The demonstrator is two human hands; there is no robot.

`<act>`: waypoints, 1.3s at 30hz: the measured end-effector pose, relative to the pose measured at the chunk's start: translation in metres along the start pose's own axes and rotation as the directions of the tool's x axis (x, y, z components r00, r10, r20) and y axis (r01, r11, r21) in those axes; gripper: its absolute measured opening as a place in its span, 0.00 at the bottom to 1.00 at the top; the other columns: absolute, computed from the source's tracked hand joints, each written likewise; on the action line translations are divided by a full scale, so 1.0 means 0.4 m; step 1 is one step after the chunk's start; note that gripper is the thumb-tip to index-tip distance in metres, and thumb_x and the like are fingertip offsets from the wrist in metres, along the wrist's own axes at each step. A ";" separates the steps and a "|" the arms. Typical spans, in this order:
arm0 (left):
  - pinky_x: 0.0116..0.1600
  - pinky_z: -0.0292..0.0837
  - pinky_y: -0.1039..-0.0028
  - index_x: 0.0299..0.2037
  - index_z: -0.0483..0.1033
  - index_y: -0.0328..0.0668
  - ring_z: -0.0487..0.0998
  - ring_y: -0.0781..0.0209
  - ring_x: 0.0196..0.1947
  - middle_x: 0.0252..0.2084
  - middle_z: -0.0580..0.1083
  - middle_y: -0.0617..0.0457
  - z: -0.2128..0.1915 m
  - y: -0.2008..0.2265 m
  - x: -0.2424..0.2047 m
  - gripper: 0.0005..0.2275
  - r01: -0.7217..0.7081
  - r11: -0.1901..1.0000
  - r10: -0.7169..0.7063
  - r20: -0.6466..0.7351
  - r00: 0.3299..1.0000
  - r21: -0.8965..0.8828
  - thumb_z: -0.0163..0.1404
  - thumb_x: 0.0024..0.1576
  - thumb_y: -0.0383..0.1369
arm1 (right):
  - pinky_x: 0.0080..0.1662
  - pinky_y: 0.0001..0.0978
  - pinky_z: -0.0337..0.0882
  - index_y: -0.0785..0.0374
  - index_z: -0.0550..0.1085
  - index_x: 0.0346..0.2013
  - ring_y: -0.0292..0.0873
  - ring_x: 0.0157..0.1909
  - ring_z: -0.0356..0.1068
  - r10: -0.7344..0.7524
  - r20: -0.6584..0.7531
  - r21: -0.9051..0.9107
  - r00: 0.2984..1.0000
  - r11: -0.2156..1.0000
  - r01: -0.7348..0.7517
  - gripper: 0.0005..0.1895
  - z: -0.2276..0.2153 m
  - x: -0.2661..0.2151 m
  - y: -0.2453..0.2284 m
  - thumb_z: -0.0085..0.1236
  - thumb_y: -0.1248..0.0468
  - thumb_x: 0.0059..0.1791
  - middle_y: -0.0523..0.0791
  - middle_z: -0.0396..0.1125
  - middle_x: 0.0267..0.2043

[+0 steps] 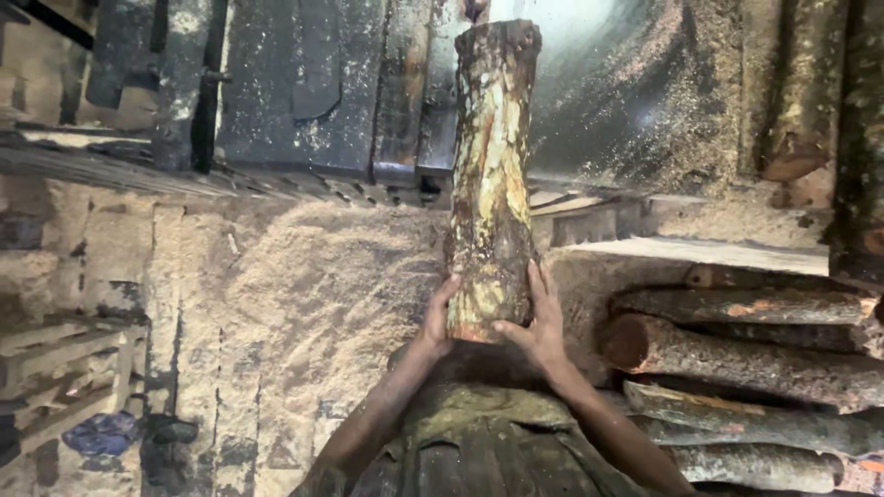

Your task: The person positions wooden logs against a table saw and pushes them through the blade to cut them.

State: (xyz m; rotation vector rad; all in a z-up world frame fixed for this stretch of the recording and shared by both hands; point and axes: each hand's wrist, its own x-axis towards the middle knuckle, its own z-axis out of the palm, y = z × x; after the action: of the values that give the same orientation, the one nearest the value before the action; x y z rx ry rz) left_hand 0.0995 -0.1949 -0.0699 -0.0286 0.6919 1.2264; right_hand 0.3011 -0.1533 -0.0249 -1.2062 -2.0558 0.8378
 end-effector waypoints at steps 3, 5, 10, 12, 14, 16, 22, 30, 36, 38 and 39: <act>0.59 0.66 0.53 0.75 0.50 0.51 0.60 0.57 0.63 0.71 0.57 0.52 0.033 0.037 -0.008 0.33 0.074 0.892 0.146 -0.438 0.887 0.446 0.52 0.61 0.45 | 0.72 0.50 0.56 0.66 0.58 0.74 0.60 0.75 0.54 0.097 -0.099 0.007 0.990 0.995 -0.097 0.55 0.035 0.023 -0.003 0.68 0.45 0.40 0.62 0.54 0.74; 0.60 0.70 0.58 0.74 0.51 0.49 0.67 0.55 0.62 0.68 0.63 0.49 0.070 0.069 -0.001 0.34 -0.060 0.933 0.179 -0.312 0.933 0.356 0.52 0.59 0.44 | 0.71 0.49 0.58 0.66 0.59 0.74 0.60 0.75 0.55 0.134 -0.125 0.030 0.983 0.991 -0.131 0.51 0.032 0.054 -0.010 0.67 0.47 0.43 0.63 0.53 0.75; 0.59 0.74 0.62 0.71 0.59 0.40 0.76 0.51 0.56 0.60 0.72 0.43 0.105 0.154 0.080 0.31 -0.202 0.952 0.240 -0.152 0.959 0.229 0.53 0.57 0.40 | 0.70 0.49 0.59 0.66 0.60 0.73 0.61 0.74 0.56 0.139 -0.123 0.052 0.983 0.990 -0.133 0.49 0.032 0.177 -0.017 0.68 0.51 0.43 0.63 0.53 0.74; 0.60 0.74 0.63 0.70 0.59 0.36 0.76 0.52 0.57 0.60 0.73 0.45 0.098 0.165 0.106 0.30 -0.243 0.946 0.270 -0.105 0.957 0.216 0.52 0.60 0.41 | 0.70 0.49 0.58 0.66 0.60 0.73 0.61 0.74 0.57 0.144 -0.127 0.038 0.981 0.989 -0.140 0.48 0.035 0.205 -0.016 0.68 0.52 0.42 0.63 0.54 0.74; 0.59 0.74 0.62 0.69 0.60 0.35 0.76 0.52 0.56 0.59 0.73 0.45 0.085 0.182 0.133 0.29 -0.238 0.946 0.261 -0.082 0.962 0.220 0.51 0.60 0.41 | 0.70 0.49 0.58 0.66 0.60 0.72 0.61 0.74 0.57 0.150 -0.126 0.027 0.981 0.989 -0.148 0.48 0.041 0.224 -0.012 0.68 0.52 0.42 0.63 0.54 0.74; 0.58 0.74 0.62 0.69 0.61 0.34 0.76 0.51 0.54 0.58 0.74 0.45 0.075 0.195 0.150 0.28 -0.232 0.946 0.252 -0.064 0.966 0.226 0.50 0.61 0.41 | 0.70 0.50 0.58 0.64 0.61 0.72 0.62 0.73 0.57 0.128 -0.149 0.003 0.981 0.992 -0.129 0.48 0.049 0.236 -0.007 0.68 0.53 0.41 0.62 0.55 0.73; 0.59 0.71 0.70 0.67 0.66 0.37 0.76 0.56 0.55 0.58 0.75 0.46 0.086 0.223 0.170 0.26 -0.159 0.888 0.268 -0.205 0.942 0.431 0.49 0.61 0.42 | 0.71 0.52 0.55 0.64 0.61 0.73 0.64 0.74 0.54 0.093 -0.181 -0.081 0.979 0.991 -0.109 0.46 0.060 0.265 0.004 0.66 0.52 0.43 0.62 0.56 0.73; 0.62 0.67 0.72 0.68 0.65 0.31 0.74 0.59 0.57 0.59 0.75 0.49 0.121 0.277 0.239 0.27 -0.367 0.805 0.449 -0.073 0.891 0.466 0.52 0.61 0.39 | 0.71 0.51 0.56 0.63 0.61 0.73 0.62 0.74 0.56 0.140 -0.186 -0.024 0.972 0.989 -0.147 0.45 0.053 0.369 0.004 0.59 0.45 0.46 0.62 0.55 0.74; 0.64 0.67 0.73 0.70 0.61 0.31 0.75 0.60 0.58 0.59 0.75 0.45 0.144 0.323 0.305 0.30 -0.335 0.777 0.487 -0.172 0.857 0.533 0.51 0.61 0.42 | 0.68 0.54 0.52 0.62 0.60 0.74 0.64 0.74 0.53 0.254 -0.136 -0.093 0.958 0.959 -0.268 0.45 0.046 0.450 0.011 0.57 0.46 0.46 0.63 0.51 0.76; 0.61 0.67 0.70 0.69 0.66 0.34 0.75 0.55 0.54 0.55 0.78 0.40 0.144 0.346 0.323 0.28 -0.222 0.724 0.455 -0.210 0.865 0.653 0.48 0.62 0.44 | 0.70 0.52 0.53 0.62 0.60 0.74 0.64 0.74 0.53 0.235 -0.141 -0.088 0.962 0.964 -0.249 0.45 0.048 0.473 0.019 0.58 0.47 0.46 0.63 0.51 0.75; 0.58 0.69 0.67 0.69 0.71 0.37 0.75 0.51 0.49 0.51 0.80 0.36 0.140 0.355 0.333 0.28 -0.099 0.651 0.424 -0.252 0.870 0.753 0.44 0.63 0.46 | 0.71 0.51 0.54 0.62 0.60 0.74 0.63 0.74 0.54 0.206 -0.154 -0.065 0.966 0.974 -0.218 0.44 0.048 0.485 0.024 0.58 0.47 0.47 0.63 0.52 0.74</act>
State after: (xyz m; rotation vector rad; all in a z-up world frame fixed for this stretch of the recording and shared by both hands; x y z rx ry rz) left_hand 0.0244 -0.0087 -0.0437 0.5160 1.5807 1.1559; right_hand 0.2133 0.0203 -0.0089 -1.5079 -1.8814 0.7438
